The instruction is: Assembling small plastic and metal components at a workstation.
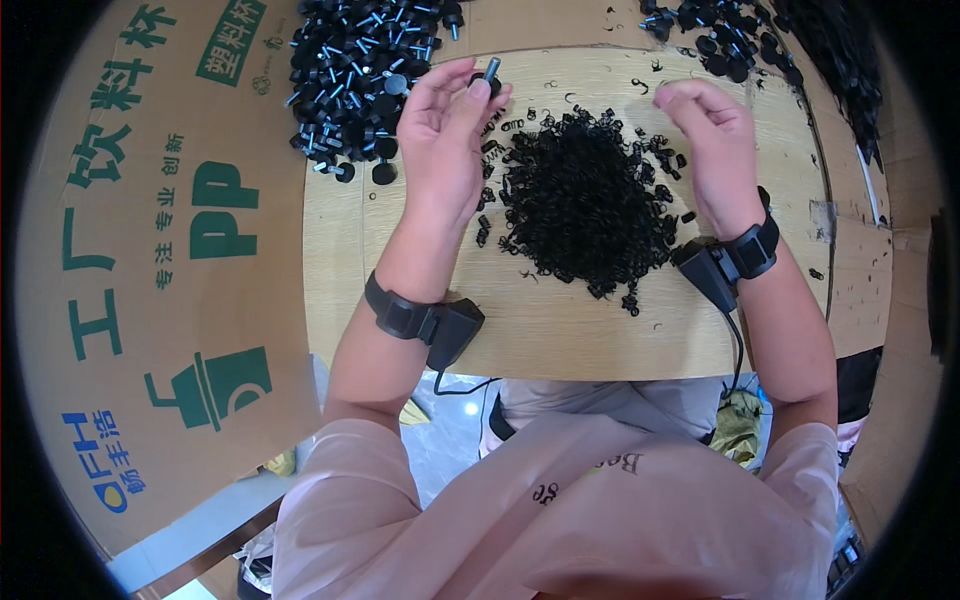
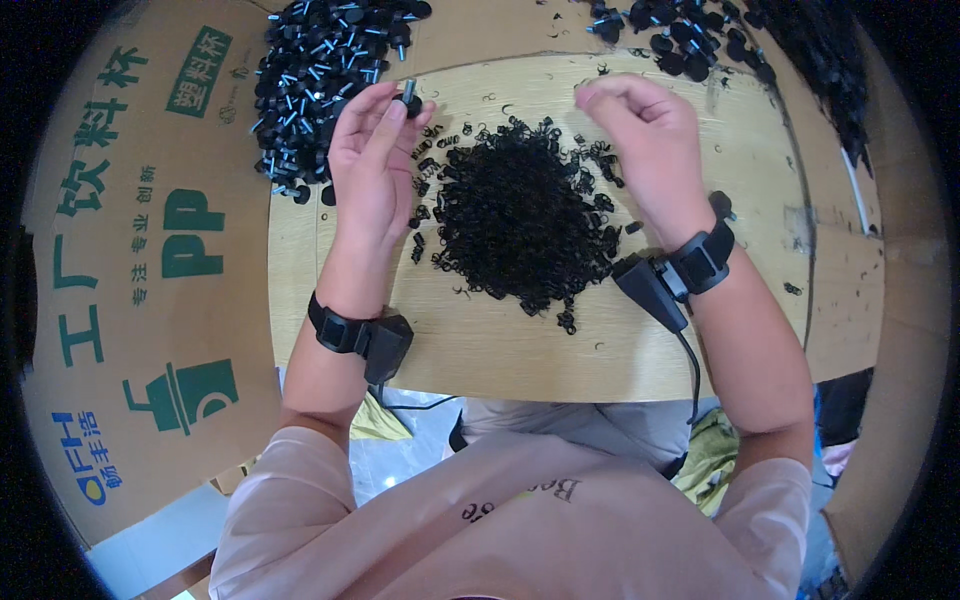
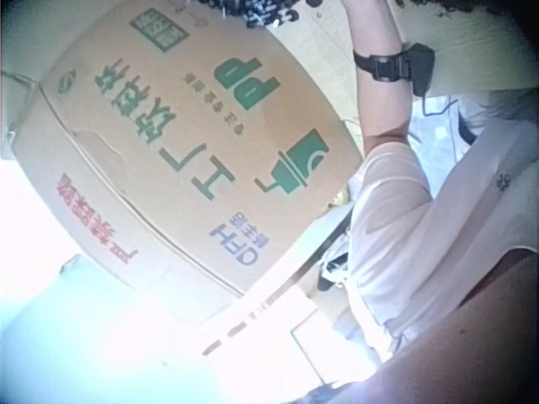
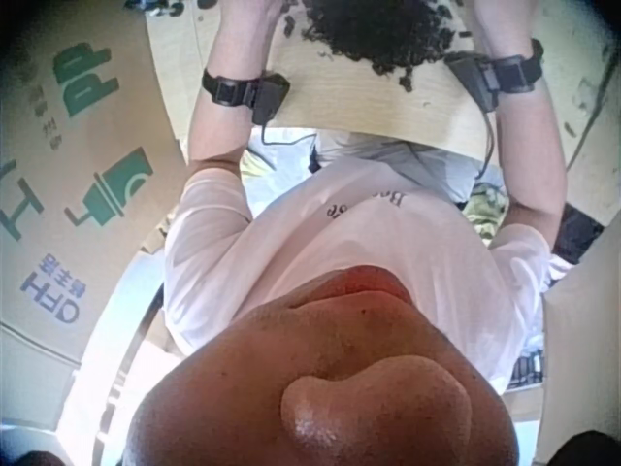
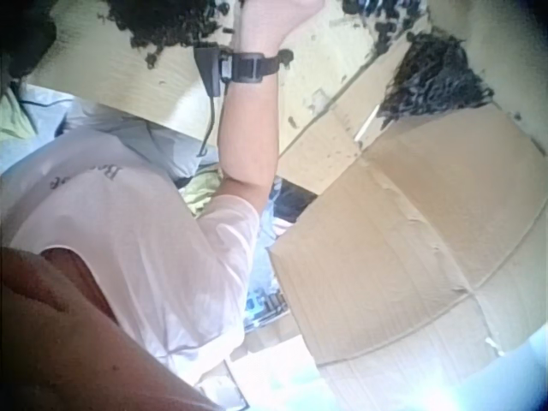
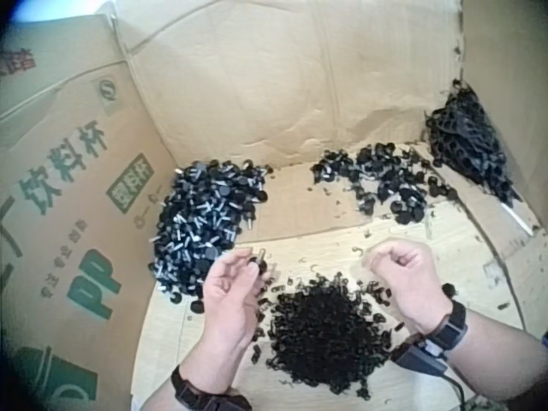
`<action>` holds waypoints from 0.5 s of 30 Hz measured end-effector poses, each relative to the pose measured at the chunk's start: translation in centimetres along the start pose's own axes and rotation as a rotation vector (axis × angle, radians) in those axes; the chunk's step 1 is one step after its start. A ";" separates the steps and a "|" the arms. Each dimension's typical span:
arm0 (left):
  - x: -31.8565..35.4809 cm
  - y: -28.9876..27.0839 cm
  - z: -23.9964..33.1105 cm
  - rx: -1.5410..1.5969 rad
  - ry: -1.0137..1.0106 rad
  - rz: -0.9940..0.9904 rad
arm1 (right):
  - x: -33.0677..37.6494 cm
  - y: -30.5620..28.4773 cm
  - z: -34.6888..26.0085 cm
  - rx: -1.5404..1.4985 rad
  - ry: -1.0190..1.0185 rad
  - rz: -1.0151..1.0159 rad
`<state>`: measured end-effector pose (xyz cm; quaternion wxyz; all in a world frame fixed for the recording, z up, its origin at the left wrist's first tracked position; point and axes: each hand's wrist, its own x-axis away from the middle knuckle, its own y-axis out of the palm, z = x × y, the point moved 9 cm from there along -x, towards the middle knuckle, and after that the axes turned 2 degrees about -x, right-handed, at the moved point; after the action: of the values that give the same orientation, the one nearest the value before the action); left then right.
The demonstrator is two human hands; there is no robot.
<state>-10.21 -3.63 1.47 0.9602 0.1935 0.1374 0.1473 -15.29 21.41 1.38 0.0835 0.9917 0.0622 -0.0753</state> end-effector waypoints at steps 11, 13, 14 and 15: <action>-0.7 -1.5 0.8 0.088 -0.005 0.009 | 2.8 6.4 -3.4 0.421 -0.461 -0.616; -1.4 -3.2 2.9 -0.013 0.117 0.082 | 3.4 6.7 -3.4 0.490 -0.440 -0.616; -1.7 -4.4 4.3 -0.104 0.192 0.140 | 3.7 7.1 -3.4 0.484 -0.453 -0.634; -2.2 -5.5 5.5 -0.069 0.263 0.189 | 3.7 6.8 -3.2 0.495 -0.416 -0.609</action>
<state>-9.16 -11.05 4.54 0.9218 0.1517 0.2380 0.2658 -10.31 15.72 4.95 -0.1716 0.8820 0.3135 -0.3071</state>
